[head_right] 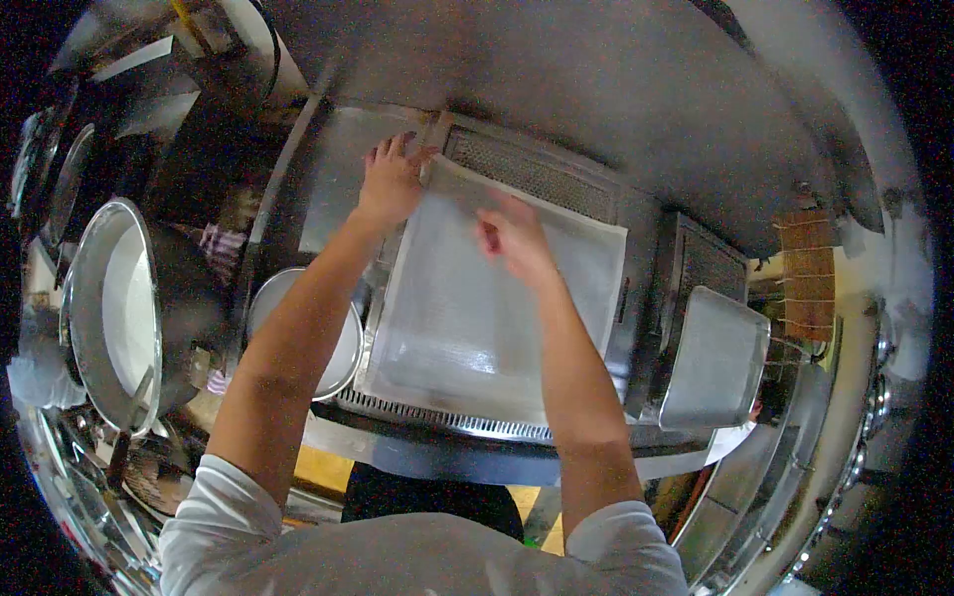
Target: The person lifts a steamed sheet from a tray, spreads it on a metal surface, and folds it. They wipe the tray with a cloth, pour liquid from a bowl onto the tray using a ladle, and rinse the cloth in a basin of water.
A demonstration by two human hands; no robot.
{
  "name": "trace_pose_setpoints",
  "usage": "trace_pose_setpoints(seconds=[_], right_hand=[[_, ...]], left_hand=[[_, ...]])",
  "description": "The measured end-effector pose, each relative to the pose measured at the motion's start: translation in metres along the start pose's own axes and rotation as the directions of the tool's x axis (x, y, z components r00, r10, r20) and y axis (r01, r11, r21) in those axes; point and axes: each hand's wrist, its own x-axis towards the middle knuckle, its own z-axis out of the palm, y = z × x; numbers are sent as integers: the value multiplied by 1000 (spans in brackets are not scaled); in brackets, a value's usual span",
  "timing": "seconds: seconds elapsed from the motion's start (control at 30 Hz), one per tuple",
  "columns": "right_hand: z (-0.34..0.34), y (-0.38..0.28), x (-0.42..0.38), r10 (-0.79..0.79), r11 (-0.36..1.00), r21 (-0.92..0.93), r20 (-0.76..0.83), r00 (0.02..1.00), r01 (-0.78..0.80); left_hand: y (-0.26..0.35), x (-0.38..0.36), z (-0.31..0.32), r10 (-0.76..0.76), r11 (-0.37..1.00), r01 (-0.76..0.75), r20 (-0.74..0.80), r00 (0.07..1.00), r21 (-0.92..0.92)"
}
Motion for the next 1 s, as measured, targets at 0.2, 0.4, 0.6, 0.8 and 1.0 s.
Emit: trace_pose_setpoints(seconds=[0.2,0.4,0.6,0.8,1.0], right_hand=[[57,1,64,48,977,199,116,992,-71],[87,27,24,157,985,75,27,987,-158],[123,141,-132,213,763,-640,124,969,-85],[118,77,-185,86,740,-667,215,973,81],[81,80,-167,-34,687,-694,264,964,215]], left_hand=[[-9,-1,4,59,978,-91,168,984,189],[-11,1,-3,60,978,-95,187,981,188],[-8,6,-9,36,975,-98,291,956,199],[10,-32,-29,122,986,-130,72,990,107],[67,-180,-114,175,982,-185,573,801,-41]])
